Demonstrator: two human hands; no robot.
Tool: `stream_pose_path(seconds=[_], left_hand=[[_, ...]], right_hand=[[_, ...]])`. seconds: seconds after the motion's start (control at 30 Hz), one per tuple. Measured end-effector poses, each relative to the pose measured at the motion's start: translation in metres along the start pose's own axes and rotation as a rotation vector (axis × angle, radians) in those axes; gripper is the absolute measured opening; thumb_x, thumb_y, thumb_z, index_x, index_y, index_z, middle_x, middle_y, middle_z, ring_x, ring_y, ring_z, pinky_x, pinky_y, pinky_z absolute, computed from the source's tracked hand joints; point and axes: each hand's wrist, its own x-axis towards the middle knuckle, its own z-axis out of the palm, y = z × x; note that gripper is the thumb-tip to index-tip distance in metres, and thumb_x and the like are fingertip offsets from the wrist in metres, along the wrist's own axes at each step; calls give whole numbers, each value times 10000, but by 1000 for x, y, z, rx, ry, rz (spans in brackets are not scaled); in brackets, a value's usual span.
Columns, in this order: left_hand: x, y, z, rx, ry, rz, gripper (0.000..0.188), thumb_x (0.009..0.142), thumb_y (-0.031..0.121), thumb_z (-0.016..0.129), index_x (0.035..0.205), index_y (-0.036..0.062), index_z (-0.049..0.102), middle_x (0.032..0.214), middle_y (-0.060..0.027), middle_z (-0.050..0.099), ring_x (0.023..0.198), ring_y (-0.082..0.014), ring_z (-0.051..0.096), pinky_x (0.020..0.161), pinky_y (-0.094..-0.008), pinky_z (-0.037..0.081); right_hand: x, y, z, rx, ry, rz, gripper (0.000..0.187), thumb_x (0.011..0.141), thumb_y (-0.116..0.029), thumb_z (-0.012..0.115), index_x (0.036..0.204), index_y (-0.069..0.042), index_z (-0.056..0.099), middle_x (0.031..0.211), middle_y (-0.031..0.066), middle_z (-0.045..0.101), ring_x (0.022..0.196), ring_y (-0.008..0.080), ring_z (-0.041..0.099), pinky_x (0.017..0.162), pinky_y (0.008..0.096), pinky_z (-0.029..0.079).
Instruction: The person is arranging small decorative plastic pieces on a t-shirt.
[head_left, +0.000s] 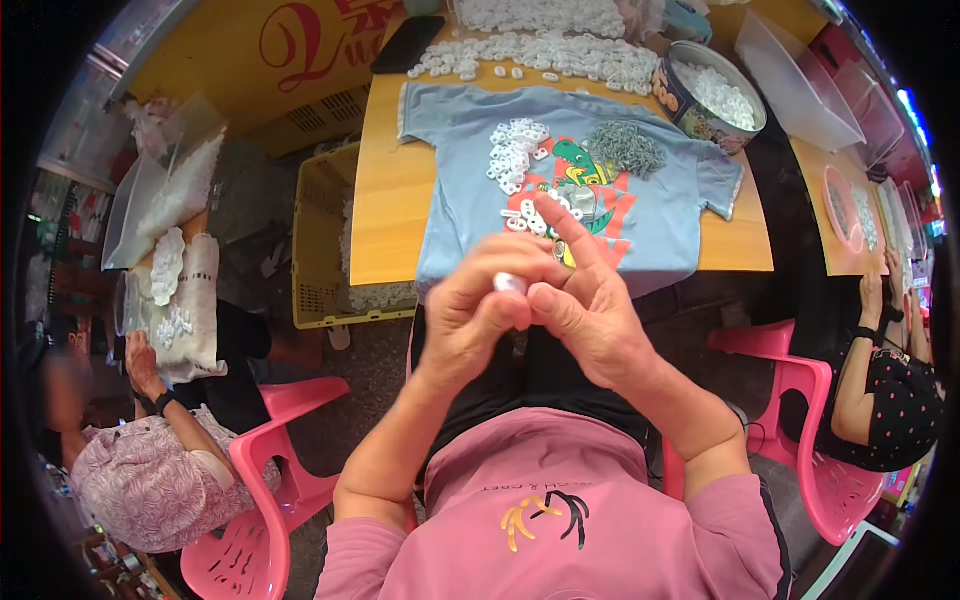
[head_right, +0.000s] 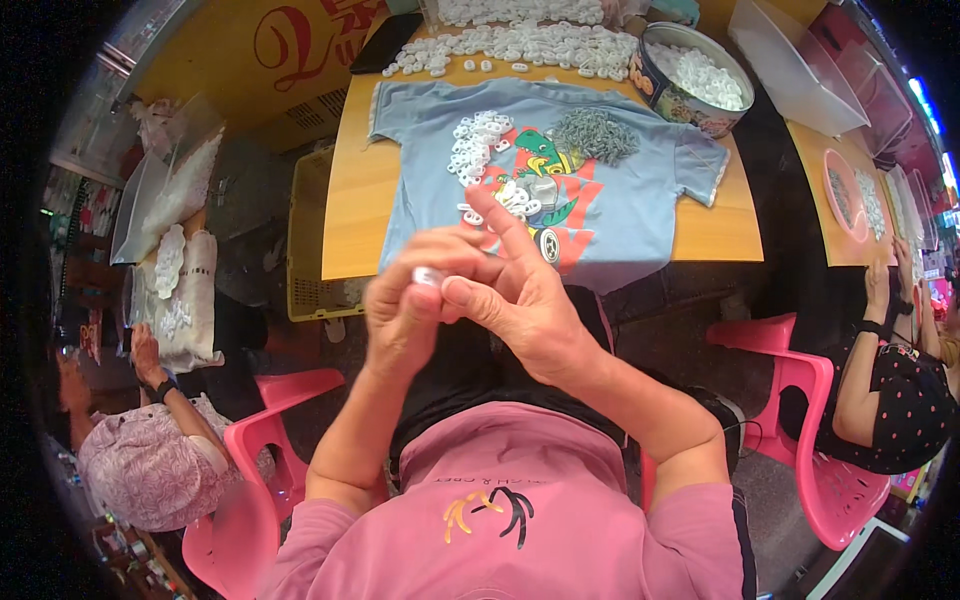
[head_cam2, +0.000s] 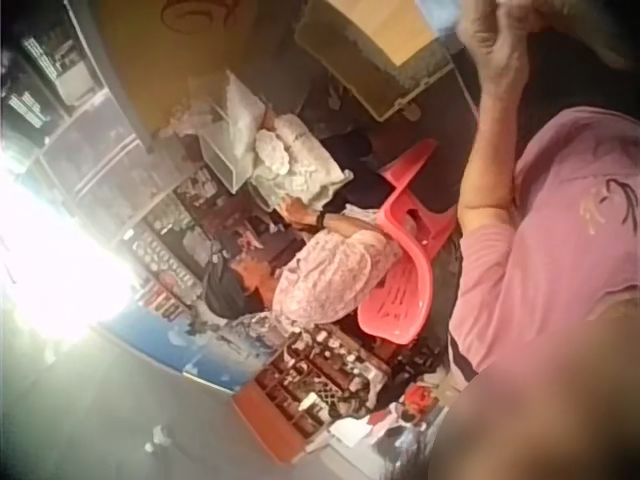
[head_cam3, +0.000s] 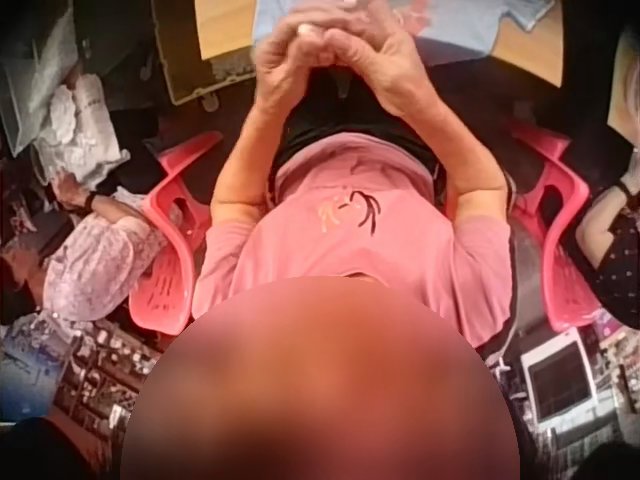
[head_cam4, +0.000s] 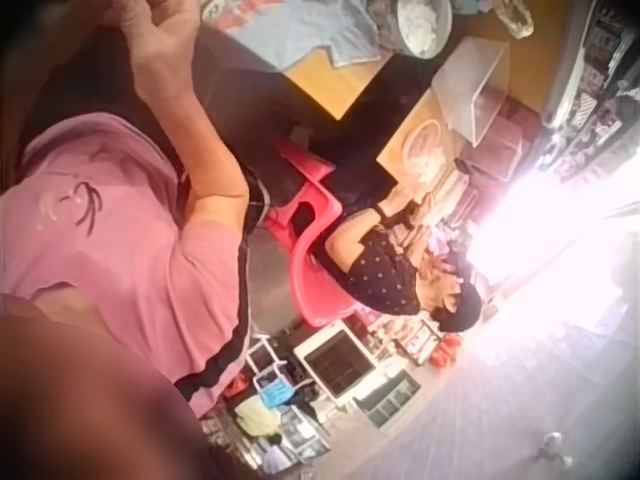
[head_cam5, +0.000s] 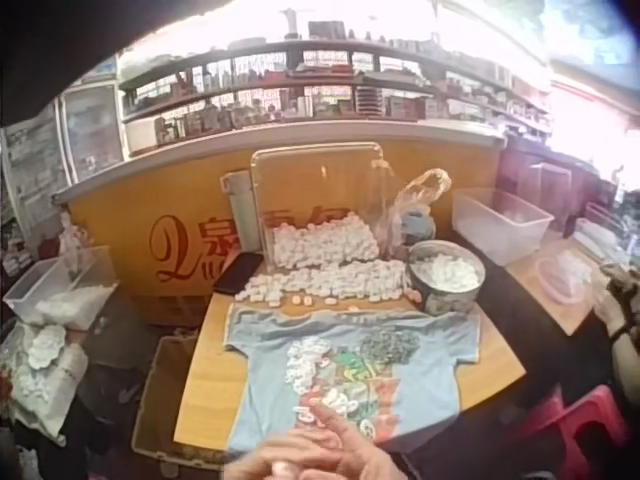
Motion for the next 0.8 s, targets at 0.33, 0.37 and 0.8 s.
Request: stream_pose_path(seconds=[0.33,0.37,0.8], left_hand=[[14,28,-163,1075,666,-112,408,933,111,647,1307,8,523,1291,-98,533,1101,-151,546,946,-277,434],[12,28,-164,1055,668,-126,416,935,99,639,1318,4,507,1295,-103,537,1118,-157,546,953,-274,434],[7,-18,-38,560,201,-113,273,886,-25,611,1156,15,606,1091,-113,607,949,-169,630,778,-283,516]], right_hand=[[-100,-119,-39,52,-459,-362,146,923,-105,570,831,7,588,698,98,564,583,152,559,529,303,458],[-95,-104,-25,74,-489,-348,145,921,-103,572,831,8,591,702,105,567,583,159,560,530,307,459],[1,-98,24,189,-977,-110,126,897,-76,598,834,25,639,755,201,604,579,247,580,532,364,469]])
